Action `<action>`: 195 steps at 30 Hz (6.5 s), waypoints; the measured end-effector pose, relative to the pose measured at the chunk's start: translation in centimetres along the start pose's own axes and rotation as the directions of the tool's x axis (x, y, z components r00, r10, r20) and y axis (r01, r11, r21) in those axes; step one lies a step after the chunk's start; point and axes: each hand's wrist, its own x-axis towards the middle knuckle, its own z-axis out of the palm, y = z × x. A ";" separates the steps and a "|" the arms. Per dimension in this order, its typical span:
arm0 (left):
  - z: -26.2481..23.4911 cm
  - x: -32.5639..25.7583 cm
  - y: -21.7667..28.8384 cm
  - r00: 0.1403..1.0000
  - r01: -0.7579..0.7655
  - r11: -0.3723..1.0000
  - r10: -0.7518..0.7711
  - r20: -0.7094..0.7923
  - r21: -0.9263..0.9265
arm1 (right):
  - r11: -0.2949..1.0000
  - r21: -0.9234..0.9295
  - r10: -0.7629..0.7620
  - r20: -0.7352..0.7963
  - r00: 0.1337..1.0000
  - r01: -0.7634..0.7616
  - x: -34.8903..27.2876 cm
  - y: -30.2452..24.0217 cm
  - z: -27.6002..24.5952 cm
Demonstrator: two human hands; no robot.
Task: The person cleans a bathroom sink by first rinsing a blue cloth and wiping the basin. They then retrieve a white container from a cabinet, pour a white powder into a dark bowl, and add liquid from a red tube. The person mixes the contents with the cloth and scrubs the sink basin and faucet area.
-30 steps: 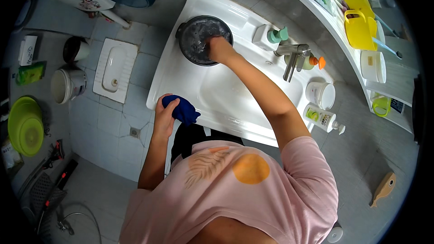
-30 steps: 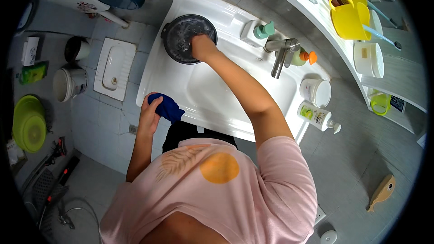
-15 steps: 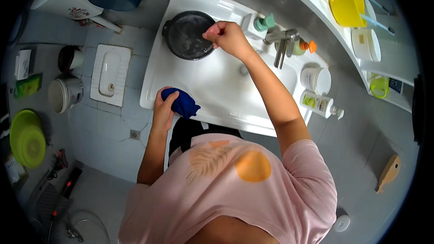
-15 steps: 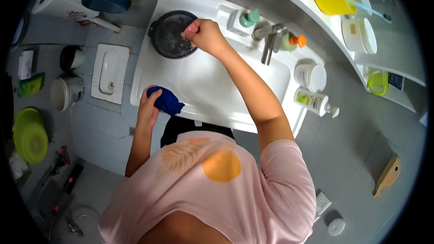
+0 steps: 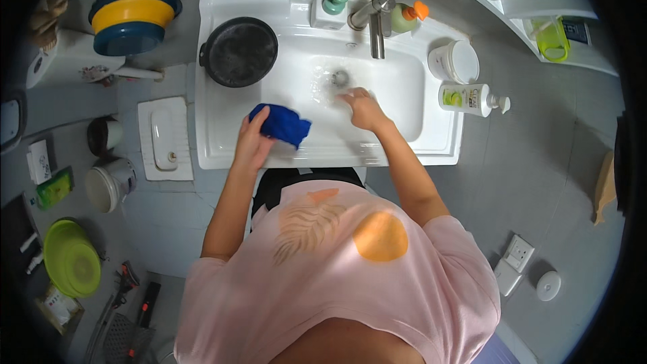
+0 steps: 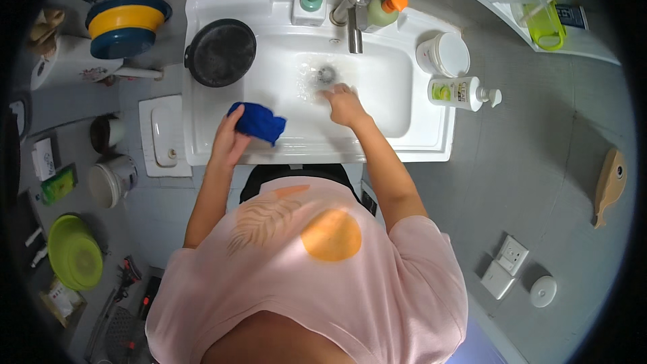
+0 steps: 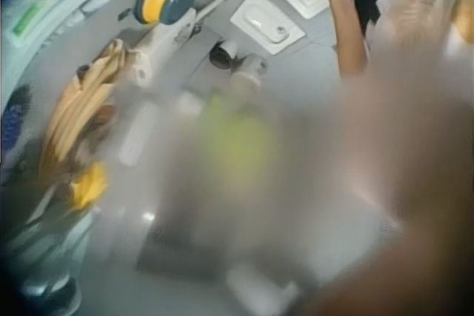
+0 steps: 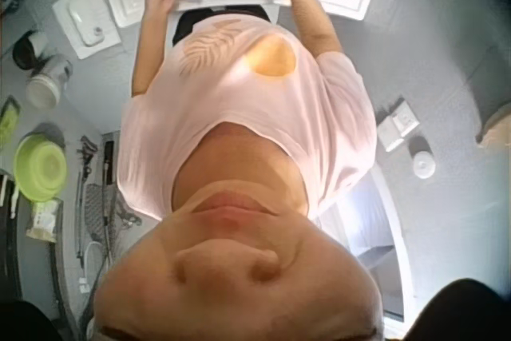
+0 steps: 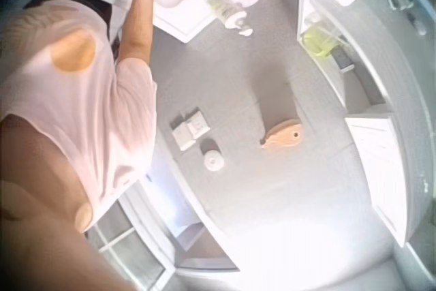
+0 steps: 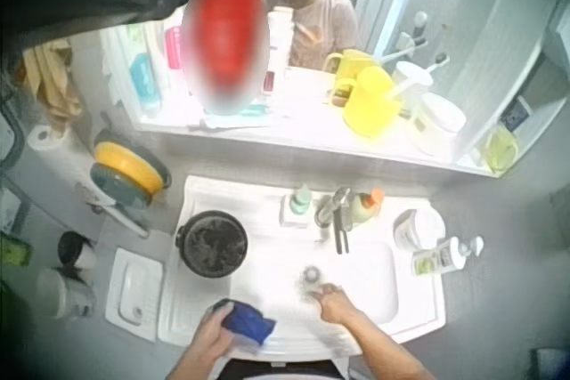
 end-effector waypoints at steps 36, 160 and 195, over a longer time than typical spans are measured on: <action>29.0 -5.6 12.0 0.690 -0.599 0.564 0.003 0.724 0.568 | 0.787 0.492 -0.132 -0.454 0.881 0.371 -15.0 -17.5 -25.6; 16.4 -17.7 -1.1 0.102 -0.870 -0.487 -0.026 0.994 0.076 | -0.182 0.961 0.050 -0.201 0.978 0.207 -18.3 -9.9 -2.2; 11.2 -12.6 -8.1 0.516 -0.547 -0.544 0.380 0.768 0.636 | 0.092 0.991 0.010 -0.095 0.995 0.094 -9.5 -9.5 2.8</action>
